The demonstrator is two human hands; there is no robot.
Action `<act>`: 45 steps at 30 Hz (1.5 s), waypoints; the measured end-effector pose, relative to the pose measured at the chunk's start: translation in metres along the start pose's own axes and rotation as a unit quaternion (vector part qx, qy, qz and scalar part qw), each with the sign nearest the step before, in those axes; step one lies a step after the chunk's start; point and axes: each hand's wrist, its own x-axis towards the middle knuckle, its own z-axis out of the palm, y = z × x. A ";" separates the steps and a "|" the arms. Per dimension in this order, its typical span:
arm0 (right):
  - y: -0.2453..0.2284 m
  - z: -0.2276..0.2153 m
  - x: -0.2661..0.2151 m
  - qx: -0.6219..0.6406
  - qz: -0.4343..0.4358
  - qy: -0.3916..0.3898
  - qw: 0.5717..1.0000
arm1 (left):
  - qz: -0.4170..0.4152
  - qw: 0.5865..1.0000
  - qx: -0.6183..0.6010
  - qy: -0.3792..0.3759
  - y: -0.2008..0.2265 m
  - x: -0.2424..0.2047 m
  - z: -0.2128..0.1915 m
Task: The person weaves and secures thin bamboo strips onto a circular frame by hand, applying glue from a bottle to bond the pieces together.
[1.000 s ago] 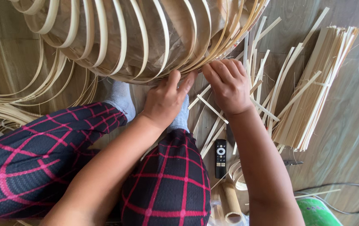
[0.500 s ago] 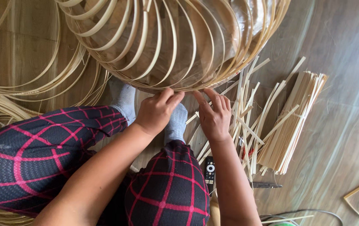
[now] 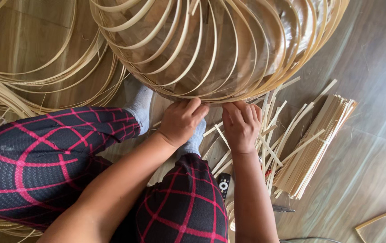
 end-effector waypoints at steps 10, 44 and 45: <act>0.001 0.001 0.009 -0.025 -0.053 -0.028 0.998 | -0.022 0.999 0.006 0.031 0.005 0.001 0.001; -0.033 0.026 -0.005 -0.047 -0.058 -0.053 0.996 | -0.277 0.930 -0.184 0.157 -0.044 -0.026 -0.008; -0.034 0.025 -0.003 -0.052 -0.058 -0.049 0.996 | -0.271 0.932 -0.171 0.170 -0.043 -0.024 -0.008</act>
